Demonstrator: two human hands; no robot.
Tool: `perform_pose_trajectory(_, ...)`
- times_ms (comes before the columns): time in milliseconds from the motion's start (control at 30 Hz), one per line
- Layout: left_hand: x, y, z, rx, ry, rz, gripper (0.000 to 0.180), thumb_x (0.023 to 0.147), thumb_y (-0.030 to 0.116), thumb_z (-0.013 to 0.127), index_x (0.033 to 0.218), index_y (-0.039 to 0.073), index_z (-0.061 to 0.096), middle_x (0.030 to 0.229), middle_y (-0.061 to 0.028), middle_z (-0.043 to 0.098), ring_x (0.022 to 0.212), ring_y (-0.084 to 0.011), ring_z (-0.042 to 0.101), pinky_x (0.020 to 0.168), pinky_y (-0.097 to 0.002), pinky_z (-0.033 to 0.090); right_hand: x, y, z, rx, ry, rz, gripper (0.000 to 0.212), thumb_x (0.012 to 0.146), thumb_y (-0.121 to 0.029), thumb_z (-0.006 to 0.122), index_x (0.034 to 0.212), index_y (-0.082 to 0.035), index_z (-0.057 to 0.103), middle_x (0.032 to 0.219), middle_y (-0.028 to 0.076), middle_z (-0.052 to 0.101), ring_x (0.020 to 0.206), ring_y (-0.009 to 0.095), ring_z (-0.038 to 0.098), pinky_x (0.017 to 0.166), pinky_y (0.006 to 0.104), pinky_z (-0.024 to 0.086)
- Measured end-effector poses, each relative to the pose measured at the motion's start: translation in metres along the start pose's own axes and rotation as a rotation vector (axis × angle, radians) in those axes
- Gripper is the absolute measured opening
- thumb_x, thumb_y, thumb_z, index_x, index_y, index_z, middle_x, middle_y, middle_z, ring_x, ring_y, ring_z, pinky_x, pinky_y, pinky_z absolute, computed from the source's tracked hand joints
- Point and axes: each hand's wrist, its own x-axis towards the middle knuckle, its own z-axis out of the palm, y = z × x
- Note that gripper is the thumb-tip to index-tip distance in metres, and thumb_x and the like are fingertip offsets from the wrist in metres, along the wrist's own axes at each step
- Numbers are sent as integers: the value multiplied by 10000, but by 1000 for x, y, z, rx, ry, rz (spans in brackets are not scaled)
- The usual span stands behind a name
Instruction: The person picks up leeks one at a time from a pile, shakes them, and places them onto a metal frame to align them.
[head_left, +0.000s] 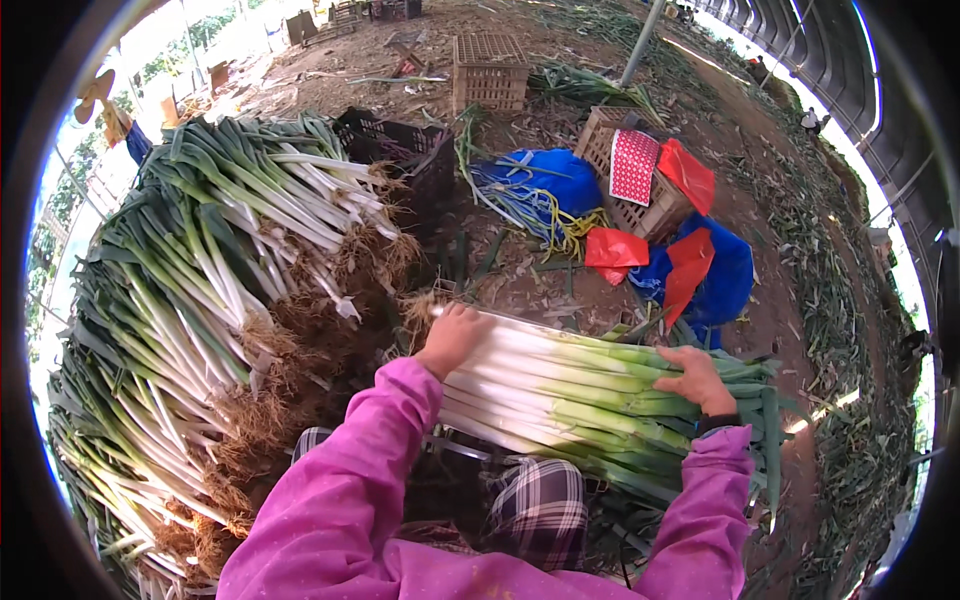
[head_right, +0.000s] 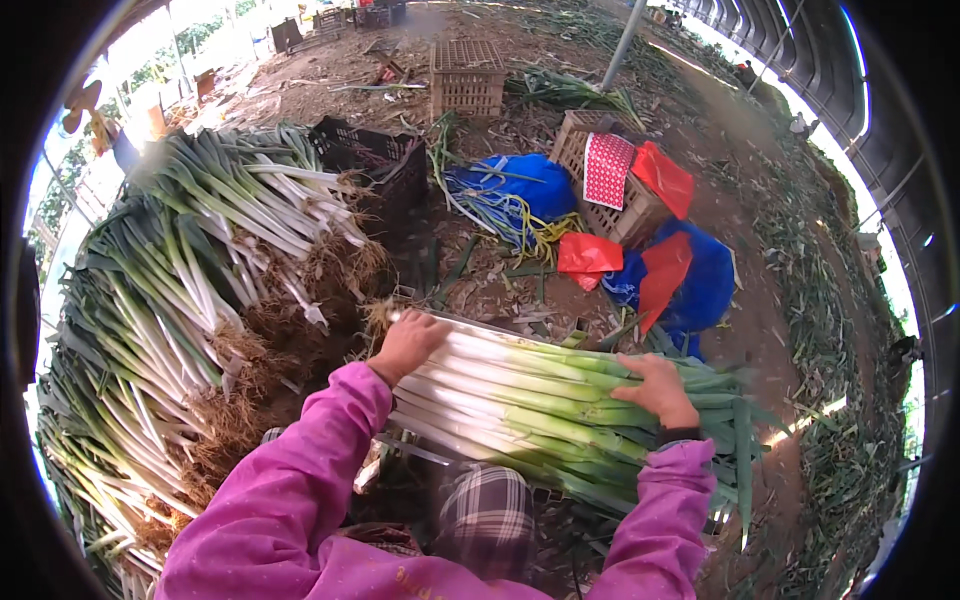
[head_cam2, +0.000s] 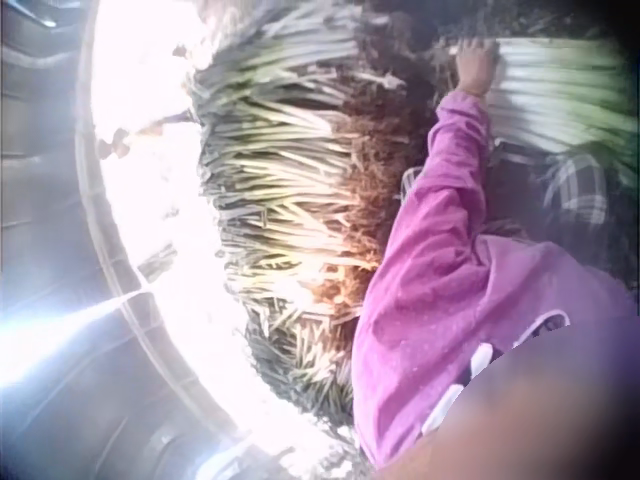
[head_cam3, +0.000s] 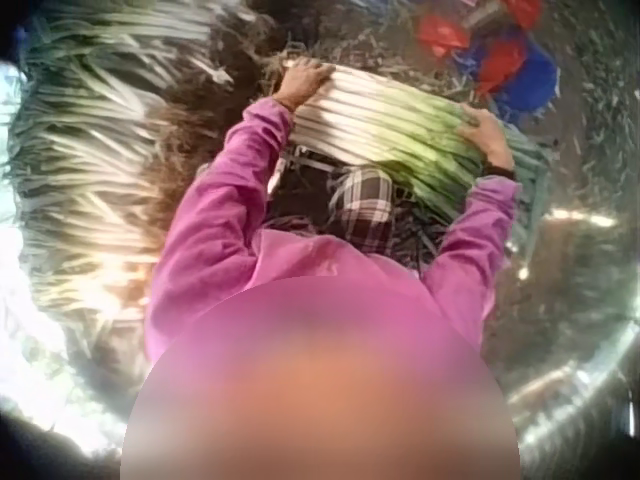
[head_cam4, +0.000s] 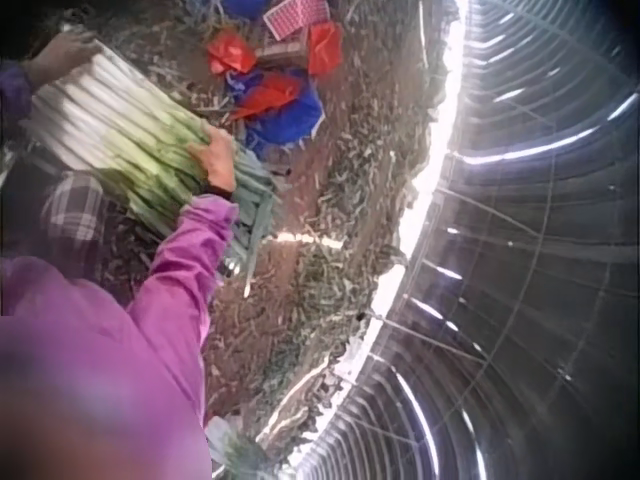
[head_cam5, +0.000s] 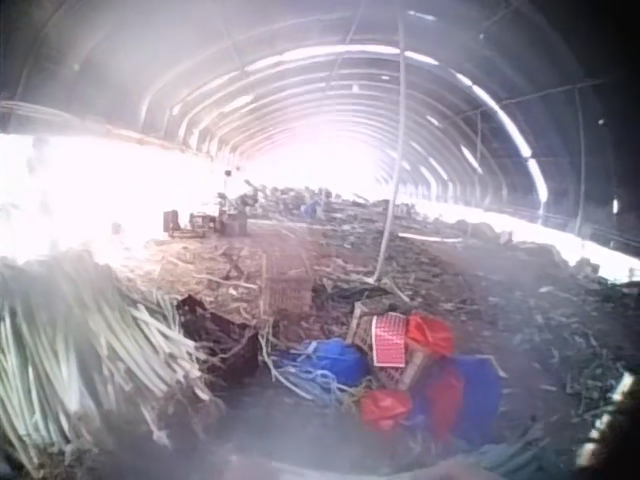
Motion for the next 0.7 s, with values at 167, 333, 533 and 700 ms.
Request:
perform_pose_trajectory(167, 18, -1, 13, -116, 80, -26, 198, 829, 156, 571, 1008, 156, 654, 999, -63, 648, 1006, -274, 580, 913, -395, 436, -8, -1, 20, -208, 205, -48, 680, 734, -479, 733, 1344, -237, 553, 1156, 71, 586, 1119, 291, 526, 962, 444, 391)
perform_pose_trajectory(333, -19, 19, -5, -154, 88, 72, 323, 819, 203, 666, 1140, 176, 652, 998, -51, 623, 967, -272, 580, 856, -420, 441, -17, -2, 23, -209, 116, 35, 725, 782, -600, 646, 1385, -222, 511, 1408, 141, 476, 1286, 327, 435, 1042, 500, 325)
perform_pose_trajectory(533, -30, 22, -16, -174, -129, 53, 306, 847, 202, 651, 1152, 189, 657, 973, -94, 593, 920, -295, 573, 808, -411, 461, -7, -2, 17, -203, -12, 136, 789, 772, -668, 621, 1400, -209, 492, 1476, 186, 397, 1392, 368, 314, 1113, 512, 247)
perform_pose_trajectory(700, -30, 6, -7, -285, -62, -9, 352, 858, 277, 650, 1200, 192, 651, 1114, -140, 554, 1069, -342, 506, 948, -452, 403, -15, -18, 44, -282, 182, 157, 847, 755, -691, 610, 1420, -188, 459, 1448, 179, 425, 1358, 370, 348, 1109, 520, 237)
